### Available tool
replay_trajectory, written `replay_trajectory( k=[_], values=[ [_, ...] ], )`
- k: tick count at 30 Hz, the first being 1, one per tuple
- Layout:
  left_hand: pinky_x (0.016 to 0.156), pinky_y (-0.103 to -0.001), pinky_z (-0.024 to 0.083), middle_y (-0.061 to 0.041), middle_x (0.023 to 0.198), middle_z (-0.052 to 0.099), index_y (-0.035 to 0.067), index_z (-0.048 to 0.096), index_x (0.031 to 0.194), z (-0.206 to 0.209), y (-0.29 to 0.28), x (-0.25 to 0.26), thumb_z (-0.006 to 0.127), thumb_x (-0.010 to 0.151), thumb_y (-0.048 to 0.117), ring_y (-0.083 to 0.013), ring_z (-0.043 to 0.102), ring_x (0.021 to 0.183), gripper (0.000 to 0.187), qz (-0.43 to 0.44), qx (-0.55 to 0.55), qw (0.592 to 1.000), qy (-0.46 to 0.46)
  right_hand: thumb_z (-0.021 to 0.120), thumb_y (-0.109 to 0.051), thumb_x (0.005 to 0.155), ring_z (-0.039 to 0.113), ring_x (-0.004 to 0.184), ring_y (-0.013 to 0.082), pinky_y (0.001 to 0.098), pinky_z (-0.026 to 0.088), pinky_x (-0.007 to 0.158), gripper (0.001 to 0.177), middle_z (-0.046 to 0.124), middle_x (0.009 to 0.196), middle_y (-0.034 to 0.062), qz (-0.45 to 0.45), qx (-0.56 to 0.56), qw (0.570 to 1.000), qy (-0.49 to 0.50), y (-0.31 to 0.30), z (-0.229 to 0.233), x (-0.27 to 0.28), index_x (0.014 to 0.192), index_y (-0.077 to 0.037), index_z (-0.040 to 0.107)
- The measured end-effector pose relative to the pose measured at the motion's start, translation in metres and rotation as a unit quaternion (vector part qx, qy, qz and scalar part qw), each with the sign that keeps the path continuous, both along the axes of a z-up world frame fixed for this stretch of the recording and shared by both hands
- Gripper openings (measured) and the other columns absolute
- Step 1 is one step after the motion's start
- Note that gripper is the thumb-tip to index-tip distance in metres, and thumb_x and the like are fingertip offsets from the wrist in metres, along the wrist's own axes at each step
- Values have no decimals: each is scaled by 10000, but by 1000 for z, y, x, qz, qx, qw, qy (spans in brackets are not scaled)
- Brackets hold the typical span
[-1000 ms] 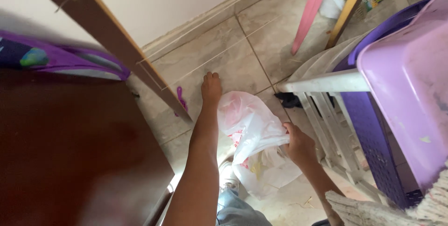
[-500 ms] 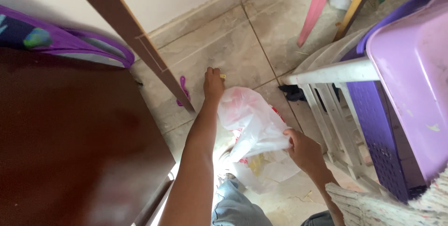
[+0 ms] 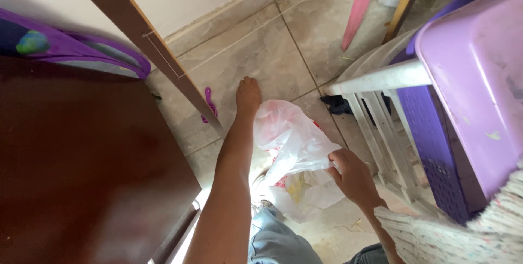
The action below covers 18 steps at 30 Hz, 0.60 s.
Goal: Tidying up and organizing various toiletries, cosmetics, and small items on a dresser surface and putting items away in a bag.
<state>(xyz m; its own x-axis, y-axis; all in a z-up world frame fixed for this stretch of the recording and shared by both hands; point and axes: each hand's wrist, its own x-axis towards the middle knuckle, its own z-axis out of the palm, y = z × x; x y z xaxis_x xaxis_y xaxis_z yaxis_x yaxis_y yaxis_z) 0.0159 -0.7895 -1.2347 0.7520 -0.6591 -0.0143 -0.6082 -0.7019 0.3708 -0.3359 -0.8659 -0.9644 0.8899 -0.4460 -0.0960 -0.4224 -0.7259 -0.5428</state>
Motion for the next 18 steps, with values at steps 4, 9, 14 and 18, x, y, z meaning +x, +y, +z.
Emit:
replay_trajectory(
  k=[4,9,14,18],
  values=[
    [804,-490,496,-207,1018,606,-16,578,1024,27,-7,-12,663,907,152,-399,604,957,222,53,-132,987,70,725,-156,825,674,874,318,409,530,735,235,687,944,119,-42,67,996,39,-5,-15,-4,1019,-51,645],
    [795,-423,481,-191,980,597,-9,531,1096,228,41,-130,566,953,86,-316,596,905,175,23,-450,873,186,662,-213,928,641,695,197,342,519,668,209,671,803,108,-215,174,960,45,-19,-52,4,1074,-66,632],
    [885,-438,486,-219,1114,626,-32,566,1164,162,84,-210,565,952,51,-340,622,1033,228,-99,-371,907,170,559,-160,1018,591,776,88,280,493,661,147,678,894,-11,-317,443,832,-103,-19,-69,12,1116,-57,596],
    [900,-431,511,-158,1078,668,21,658,1098,180,116,-196,644,878,29,-338,665,1011,221,-224,-215,946,91,571,-71,965,585,798,93,253,495,684,349,649,922,-3,-262,430,860,-84,-16,-19,1,1313,-97,596]
  ],
)
